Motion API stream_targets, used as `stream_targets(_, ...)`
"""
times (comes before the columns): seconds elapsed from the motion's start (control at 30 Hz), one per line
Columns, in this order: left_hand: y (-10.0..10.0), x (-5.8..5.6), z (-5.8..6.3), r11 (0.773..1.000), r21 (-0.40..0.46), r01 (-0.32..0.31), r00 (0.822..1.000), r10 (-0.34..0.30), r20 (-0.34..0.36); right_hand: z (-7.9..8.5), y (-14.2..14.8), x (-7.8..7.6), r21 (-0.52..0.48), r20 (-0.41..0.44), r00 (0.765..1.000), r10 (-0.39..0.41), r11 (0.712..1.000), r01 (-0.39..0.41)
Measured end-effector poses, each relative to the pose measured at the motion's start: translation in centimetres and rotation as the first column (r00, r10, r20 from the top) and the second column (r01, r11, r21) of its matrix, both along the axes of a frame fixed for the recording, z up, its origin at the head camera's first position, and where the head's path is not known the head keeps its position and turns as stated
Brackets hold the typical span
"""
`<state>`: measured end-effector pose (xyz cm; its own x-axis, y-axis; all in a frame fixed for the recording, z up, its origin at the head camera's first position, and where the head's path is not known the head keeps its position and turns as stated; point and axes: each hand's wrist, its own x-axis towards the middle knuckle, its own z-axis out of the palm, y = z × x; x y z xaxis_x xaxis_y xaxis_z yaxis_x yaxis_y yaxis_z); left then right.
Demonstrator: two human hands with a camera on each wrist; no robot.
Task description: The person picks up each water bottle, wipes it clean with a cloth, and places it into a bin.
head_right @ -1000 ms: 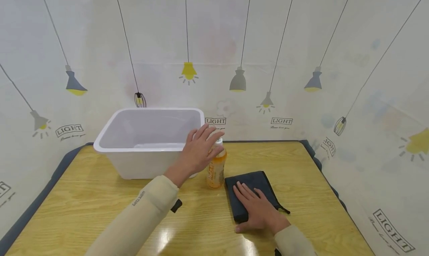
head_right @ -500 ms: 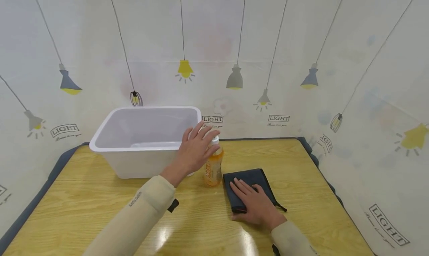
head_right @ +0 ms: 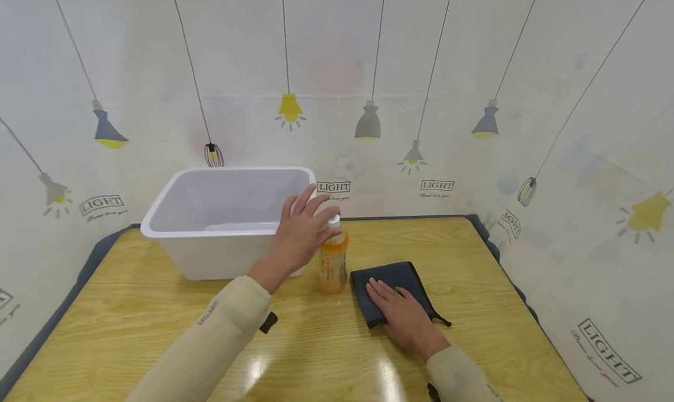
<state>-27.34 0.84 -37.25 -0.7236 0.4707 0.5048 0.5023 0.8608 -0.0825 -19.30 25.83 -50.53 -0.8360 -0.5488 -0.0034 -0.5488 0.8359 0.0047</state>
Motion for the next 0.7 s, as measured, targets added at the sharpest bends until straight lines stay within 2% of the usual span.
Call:
stream_targets(0.17, -0.4, 0.4, 0.1, 1.0, -0.028, 0.01, 1.0, -0.011, -0.029, 0.1, -0.1, 0.1, -0.026, -0.001, 1.0, -0.02, 0.999, 0.02)
stream_targets(0.27, -0.5, 0.8, 0.2, 0.999, -0.049, 0.024, 1.0, -0.025, -0.018, 0.0, -0.1, 0.1, -0.056, 0.014, 1.0, -0.027, 0.998, 0.027)
stream_targets(0.47, -1.1, 1.5, 0.6, 0.997, -0.068, 0.03, 1.0, -0.031, -0.004, 0.3, 0.2, -0.3, -0.115, 0.084, 0.996, -0.031, 0.993, 0.041)
stream_targets(0.57, -1.5, 1.7, 0.6, 0.997, -0.066, 0.043, 0.999, -0.044, -0.01, 0.7, 0.2, -0.4, -0.139, 0.144, 0.99, 0.0, 0.99, 0.02)
stream_targets(0.7, -2.0, 1.9, 0.3, 0.996, -0.061, 0.059, 0.998, -0.061, -0.03, 0.9, 0.3, -0.2, -0.14, 0.181, 0.982, 0.06, 0.99, -0.034)
